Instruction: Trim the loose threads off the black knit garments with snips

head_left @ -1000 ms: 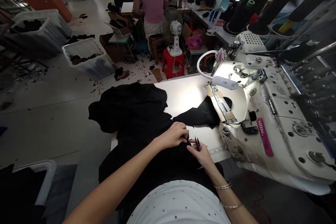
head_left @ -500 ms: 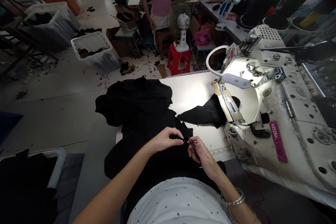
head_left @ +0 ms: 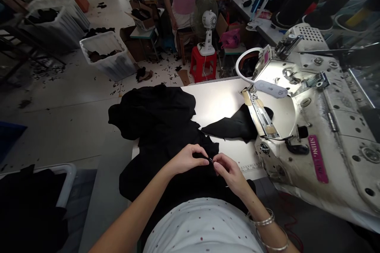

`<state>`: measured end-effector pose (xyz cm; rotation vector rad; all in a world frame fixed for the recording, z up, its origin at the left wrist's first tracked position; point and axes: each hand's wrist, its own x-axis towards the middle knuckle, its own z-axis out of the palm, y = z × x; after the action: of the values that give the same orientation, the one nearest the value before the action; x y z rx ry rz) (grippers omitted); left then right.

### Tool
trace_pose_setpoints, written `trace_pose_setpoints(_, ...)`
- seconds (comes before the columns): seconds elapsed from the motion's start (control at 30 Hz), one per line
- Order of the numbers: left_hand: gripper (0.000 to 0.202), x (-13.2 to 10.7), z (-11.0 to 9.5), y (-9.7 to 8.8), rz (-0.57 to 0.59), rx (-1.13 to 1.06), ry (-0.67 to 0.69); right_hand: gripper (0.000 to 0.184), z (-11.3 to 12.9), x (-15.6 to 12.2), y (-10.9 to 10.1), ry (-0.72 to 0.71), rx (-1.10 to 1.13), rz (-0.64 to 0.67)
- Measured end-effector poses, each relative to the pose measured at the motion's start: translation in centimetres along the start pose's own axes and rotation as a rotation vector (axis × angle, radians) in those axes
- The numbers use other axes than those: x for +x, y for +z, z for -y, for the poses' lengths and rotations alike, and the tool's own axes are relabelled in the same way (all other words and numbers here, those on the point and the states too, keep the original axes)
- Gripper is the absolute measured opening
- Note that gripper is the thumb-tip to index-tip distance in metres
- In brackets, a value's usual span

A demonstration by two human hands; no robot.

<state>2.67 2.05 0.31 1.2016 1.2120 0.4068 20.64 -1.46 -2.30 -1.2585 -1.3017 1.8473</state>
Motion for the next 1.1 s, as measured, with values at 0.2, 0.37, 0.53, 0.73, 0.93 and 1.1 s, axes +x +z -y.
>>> trace_pose_setpoints(0.2, 0.010, -0.1, -0.3, 0.1, 0.023, 0.071, -0.005, 0.028, 0.1, 0.3, 0.2, -0.023, -0.003, -0.014)
trace_pose_setpoints(0.37, 0.009, 0.0, -0.4, 0.1, 0.018, 0.056, 0.016, 0.032, 0.0, 0.5, 0.2, -0.018, 0.064, -0.096)
trace_pose_setpoints(0.53, 0.011, 0.1, -1.0, -0.4, -0.001, 0.043, 0.020, 0.023, 0.4, 0.6, 0.7, -0.053, -0.012, -0.091)
trace_pose_setpoints(0.73, 0.013, -0.2, -2.5, -3.0, 0.196, 0.386, 0.039, 0.021, 1.9, -0.3, 1.0, -0.144, 0.015, -0.062)
trace_pose_setpoints(0.93, 0.038, -0.8, -3.2, -2.7, 0.247, 0.038, -0.015, 0.025, 2.6, -1.0, 1.1, 0.041, 0.036, -0.060)
trace_pose_setpoints(1.1, 0.036, -2.3, -3.1, -0.2, -0.039, -0.063, -0.050, 0.024, 3.1, -1.3, 1.4, 0.056, 0.040, -0.072)
